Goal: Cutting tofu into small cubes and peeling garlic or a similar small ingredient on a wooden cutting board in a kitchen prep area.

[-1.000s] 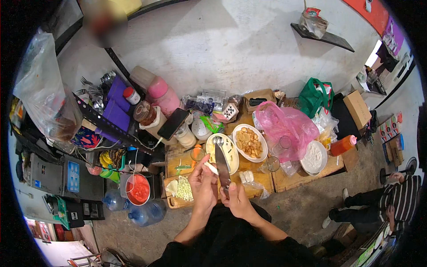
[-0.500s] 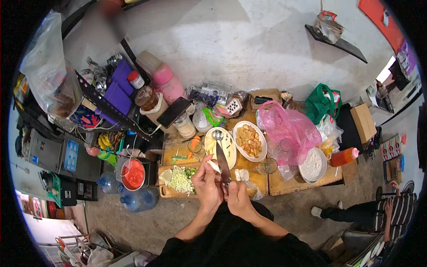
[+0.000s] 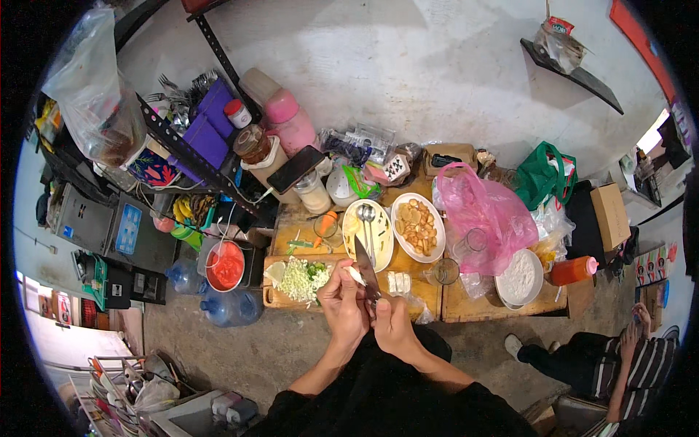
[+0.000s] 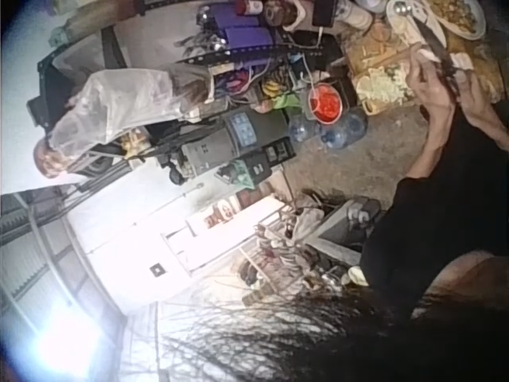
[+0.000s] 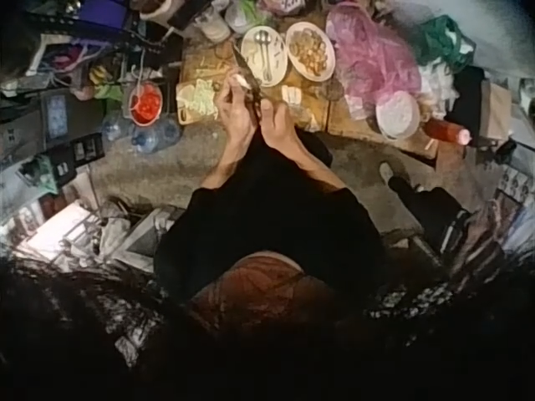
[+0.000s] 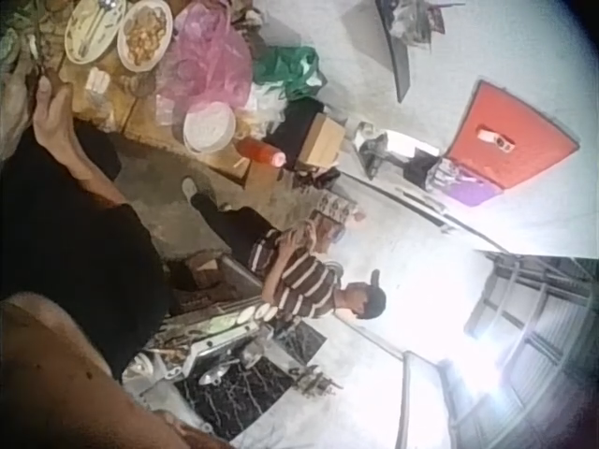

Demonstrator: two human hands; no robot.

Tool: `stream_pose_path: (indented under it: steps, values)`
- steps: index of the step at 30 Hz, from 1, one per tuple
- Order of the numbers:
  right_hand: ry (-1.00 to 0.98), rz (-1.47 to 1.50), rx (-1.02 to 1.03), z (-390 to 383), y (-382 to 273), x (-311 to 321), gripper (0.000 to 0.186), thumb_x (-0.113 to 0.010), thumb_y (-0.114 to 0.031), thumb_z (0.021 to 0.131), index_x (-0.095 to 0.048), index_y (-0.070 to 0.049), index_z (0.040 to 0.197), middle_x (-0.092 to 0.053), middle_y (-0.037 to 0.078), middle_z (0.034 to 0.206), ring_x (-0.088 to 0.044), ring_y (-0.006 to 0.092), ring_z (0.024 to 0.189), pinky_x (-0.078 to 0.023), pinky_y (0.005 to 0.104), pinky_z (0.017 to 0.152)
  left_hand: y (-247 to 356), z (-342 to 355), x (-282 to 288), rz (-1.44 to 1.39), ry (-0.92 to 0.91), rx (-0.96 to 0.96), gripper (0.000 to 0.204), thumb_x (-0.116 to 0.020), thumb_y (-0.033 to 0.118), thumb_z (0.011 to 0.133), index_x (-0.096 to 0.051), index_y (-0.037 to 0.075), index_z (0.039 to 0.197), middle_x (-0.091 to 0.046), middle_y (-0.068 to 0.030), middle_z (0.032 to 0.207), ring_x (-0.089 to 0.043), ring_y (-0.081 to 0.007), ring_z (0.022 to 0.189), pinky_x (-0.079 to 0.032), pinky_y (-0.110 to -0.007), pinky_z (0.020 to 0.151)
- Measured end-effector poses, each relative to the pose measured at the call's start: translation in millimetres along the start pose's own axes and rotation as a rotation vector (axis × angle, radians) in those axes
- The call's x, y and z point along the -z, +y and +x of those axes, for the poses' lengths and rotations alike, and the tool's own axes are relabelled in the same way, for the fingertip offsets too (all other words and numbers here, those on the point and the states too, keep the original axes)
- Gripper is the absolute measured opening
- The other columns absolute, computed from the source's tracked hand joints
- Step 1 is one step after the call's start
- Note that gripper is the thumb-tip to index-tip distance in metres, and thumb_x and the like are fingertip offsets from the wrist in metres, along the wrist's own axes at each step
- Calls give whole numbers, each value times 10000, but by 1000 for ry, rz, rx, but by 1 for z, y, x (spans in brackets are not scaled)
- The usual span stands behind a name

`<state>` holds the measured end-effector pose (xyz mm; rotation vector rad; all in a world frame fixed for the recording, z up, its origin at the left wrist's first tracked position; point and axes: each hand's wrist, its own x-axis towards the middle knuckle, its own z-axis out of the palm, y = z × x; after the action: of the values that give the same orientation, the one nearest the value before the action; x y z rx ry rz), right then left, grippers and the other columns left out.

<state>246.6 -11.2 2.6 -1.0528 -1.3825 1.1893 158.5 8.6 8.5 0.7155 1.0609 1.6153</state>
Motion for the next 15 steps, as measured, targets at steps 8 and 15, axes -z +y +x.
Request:
stream_pose_path:
  steps: [8, 15]
  values:
    - [-55, -29, 0, -2, 4, 6, 371, -347, -285, 914, -482, 36, 786, -408, 190, 527, -416, 333, 438, -337, 363, 441, -7, -1, 2, -125, -20, -19, 191, -438, 184, 914, -508, 21, 986, -498, -17, 785, -465, -90, 682, -424, -245, 641]
    - [-83, -43, 6, 3, 3, 9, 379, -358, -242, 905, -497, 55, 1093, -547, 243, 700, -564, 385, 604, -432, 360, 524, -2, 2, -5, -223, -52, 10, 318, -451, 181, 906, -418, 36, 1187, -500, -14, 788, -470, -97, 662, -440, -256, 633]
